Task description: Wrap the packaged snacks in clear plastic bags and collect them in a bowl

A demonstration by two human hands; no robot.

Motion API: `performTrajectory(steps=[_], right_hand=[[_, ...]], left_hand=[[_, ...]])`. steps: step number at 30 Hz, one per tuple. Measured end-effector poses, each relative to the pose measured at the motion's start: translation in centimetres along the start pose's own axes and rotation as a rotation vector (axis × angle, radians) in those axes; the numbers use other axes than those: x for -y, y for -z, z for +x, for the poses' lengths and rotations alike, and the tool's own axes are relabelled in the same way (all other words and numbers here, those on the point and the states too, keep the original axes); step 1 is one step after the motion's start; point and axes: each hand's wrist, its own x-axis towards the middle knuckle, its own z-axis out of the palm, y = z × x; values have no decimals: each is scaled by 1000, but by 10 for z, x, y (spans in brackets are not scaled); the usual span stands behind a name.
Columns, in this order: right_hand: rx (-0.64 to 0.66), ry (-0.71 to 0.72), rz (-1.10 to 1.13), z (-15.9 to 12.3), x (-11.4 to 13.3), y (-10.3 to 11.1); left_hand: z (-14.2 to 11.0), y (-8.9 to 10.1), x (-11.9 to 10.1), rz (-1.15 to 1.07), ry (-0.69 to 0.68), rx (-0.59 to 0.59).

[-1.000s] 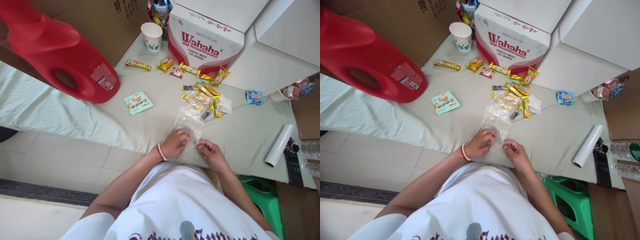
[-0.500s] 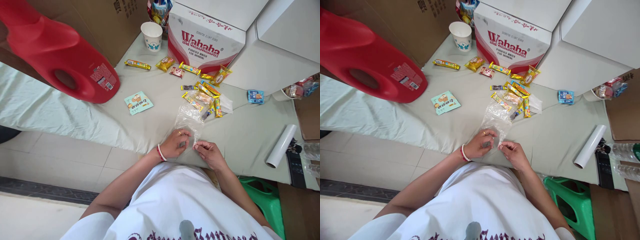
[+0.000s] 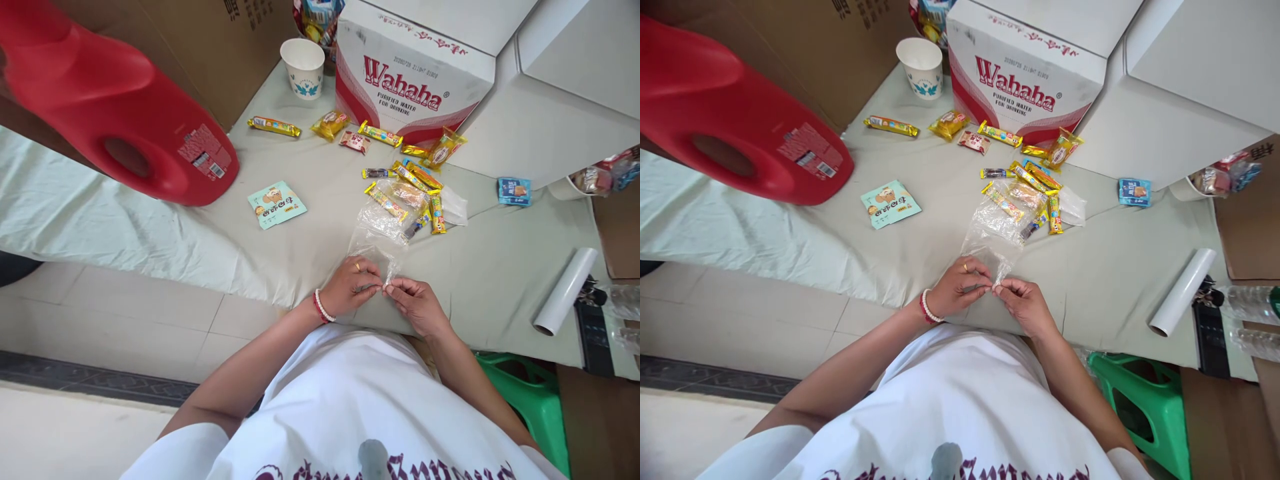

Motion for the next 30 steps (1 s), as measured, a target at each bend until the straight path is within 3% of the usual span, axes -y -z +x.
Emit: performTrajectory(steps=[10, 30], right_hand=[[-61, 81, -89, 2, -3, 1], [-62, 67, -105, 4, -11, 8]], left_hand=[[-2, -6, -6, 246, -21, 13], [3, -7, -17, 368, -20, 87]])
